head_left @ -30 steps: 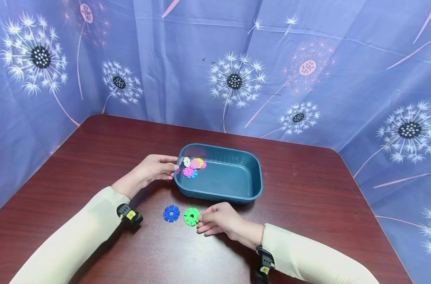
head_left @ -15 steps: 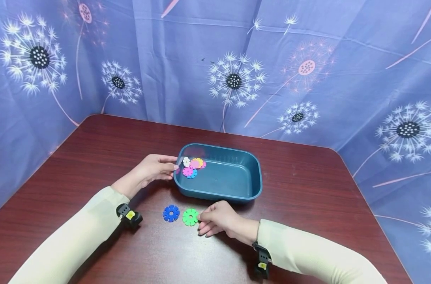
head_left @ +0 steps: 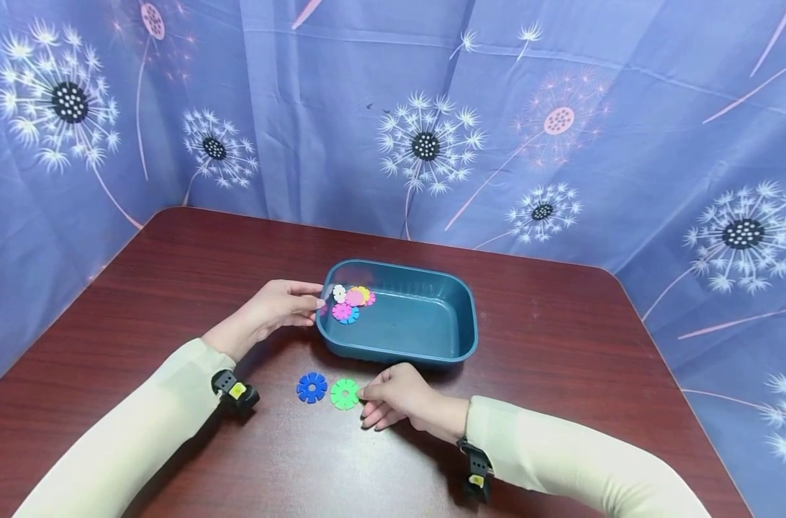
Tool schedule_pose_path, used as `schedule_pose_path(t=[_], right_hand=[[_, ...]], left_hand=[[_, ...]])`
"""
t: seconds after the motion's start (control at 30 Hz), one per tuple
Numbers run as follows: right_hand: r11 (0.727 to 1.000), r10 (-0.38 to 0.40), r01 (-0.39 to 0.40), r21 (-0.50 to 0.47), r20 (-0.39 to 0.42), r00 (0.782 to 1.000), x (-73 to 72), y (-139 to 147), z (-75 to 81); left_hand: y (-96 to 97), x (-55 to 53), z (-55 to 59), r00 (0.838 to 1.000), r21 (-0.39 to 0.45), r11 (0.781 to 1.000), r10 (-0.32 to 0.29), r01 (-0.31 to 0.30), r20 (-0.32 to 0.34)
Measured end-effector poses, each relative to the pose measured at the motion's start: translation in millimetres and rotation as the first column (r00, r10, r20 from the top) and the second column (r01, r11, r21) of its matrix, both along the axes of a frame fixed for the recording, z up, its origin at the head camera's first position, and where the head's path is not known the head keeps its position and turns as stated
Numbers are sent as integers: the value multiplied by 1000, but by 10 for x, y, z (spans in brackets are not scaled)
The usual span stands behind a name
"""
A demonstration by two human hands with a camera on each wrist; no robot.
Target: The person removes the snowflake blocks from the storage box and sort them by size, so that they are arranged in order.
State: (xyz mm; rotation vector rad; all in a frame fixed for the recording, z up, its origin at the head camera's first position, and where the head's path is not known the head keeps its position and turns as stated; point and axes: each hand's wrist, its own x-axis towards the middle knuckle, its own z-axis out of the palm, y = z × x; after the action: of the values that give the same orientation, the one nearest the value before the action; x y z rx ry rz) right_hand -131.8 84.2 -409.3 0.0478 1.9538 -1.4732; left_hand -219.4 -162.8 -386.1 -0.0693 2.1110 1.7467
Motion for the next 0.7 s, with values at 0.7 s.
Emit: schedule_pose_path(t=[0.7], right_hand=[[967,133,-154,-201,-115,984,-108,274,680]], left_hand=[[7,1,0,1000,16,1000,-4,4,-1]])
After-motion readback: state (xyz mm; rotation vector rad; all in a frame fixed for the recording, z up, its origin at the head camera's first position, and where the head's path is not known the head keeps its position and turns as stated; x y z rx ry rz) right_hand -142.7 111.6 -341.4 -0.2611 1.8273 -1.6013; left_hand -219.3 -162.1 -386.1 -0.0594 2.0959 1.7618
